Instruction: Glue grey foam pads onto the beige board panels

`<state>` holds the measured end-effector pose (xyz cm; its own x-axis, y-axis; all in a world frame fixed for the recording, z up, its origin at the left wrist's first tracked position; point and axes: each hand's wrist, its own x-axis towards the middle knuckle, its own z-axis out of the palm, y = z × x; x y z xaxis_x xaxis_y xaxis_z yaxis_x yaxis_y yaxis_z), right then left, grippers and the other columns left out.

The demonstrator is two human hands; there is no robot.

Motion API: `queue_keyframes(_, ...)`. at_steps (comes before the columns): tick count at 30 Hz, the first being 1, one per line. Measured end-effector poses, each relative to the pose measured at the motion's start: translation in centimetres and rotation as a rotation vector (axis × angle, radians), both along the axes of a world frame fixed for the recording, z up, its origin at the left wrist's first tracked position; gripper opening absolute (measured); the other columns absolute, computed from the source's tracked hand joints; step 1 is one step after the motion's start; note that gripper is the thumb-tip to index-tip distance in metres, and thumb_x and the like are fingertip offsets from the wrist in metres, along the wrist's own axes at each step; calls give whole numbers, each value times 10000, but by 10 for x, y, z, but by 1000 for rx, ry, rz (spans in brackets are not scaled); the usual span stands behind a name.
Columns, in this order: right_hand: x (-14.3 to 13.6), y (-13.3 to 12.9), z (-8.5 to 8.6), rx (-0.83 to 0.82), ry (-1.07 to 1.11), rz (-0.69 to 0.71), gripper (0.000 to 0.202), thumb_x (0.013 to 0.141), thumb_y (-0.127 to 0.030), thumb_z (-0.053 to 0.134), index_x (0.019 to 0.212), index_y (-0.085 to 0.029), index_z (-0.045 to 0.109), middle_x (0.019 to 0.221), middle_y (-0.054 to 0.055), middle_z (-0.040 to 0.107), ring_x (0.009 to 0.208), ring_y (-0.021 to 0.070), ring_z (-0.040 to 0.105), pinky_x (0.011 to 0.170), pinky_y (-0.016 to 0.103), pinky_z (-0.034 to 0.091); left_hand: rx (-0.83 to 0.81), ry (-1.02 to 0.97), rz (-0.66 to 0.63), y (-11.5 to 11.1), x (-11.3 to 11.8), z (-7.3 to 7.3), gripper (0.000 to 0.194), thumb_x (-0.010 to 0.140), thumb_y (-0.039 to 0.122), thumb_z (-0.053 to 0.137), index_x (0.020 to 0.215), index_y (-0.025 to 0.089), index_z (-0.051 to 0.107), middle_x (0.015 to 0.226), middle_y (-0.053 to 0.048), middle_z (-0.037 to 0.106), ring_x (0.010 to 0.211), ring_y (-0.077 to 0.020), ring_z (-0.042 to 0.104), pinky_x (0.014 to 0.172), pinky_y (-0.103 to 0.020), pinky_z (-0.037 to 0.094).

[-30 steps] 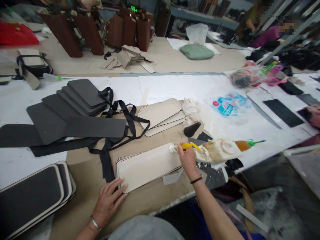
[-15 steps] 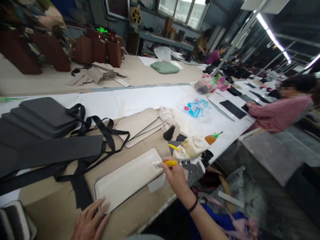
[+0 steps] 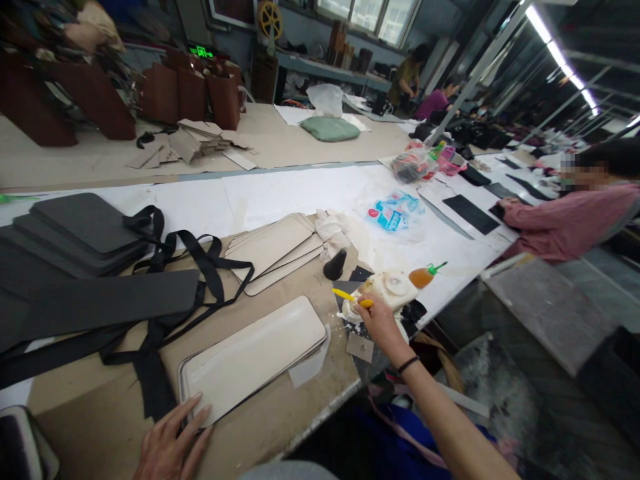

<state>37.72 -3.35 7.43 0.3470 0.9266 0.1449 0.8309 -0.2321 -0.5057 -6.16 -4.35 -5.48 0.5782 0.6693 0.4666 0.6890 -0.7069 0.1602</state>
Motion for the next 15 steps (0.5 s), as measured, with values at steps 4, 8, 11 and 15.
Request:
queue_keyframes(4, -5, -6, 8, -9, -82, 129, 172, 813, -311, 434, 803, -198, 563, 810, 62, 604, 772, 198, 563, 724, 335, 448, -22, -14, 16, -1, 2, 6, 262, 779, 272, 527, 1032, 238, 584, 1069, -92, 599, 964, -219, 538, 759, -335, 414)
queue_keyframes(8, -17, -19, 12, -148, -201, 277, 177, 795, -267, 409, 788, -221, 579, 800, 65, 595, 745, 202, 558, 660, 319, 449, -87, -26, 34, -4, 6, 17, 263, 785, 218, 527, 1042, 229, 584, 1086, -95, 594, 1012, -220, 518, 806, -349, 418)
queue_keyframes(11, -20, -24, 12, -36, -199, 199, 223, 795, -380, 422, 812, -222, 578, 826, 82, 619, 767, 221, 583, 690, 344, 456, -126, -46, 64, -6, 8, 21, 263, 795, 182, 506, 1044, 217, 584, 1096, -102, 582, 1041, -219, 498, 827, -359, 425)
queue_keyframes(15, -7, -28, 13, -13, -152, -258, 327, 751, -522, 457, 803, -230, 594, 663, 102, 640, 693, 276, 607, 603, 389, 444, -152, -73, 105, -9, 8, 21, 238, 801, 183, 504, 1022, 205, 590, 1088, -108, 573, 1052, -227, 481, 828, -374, 434)
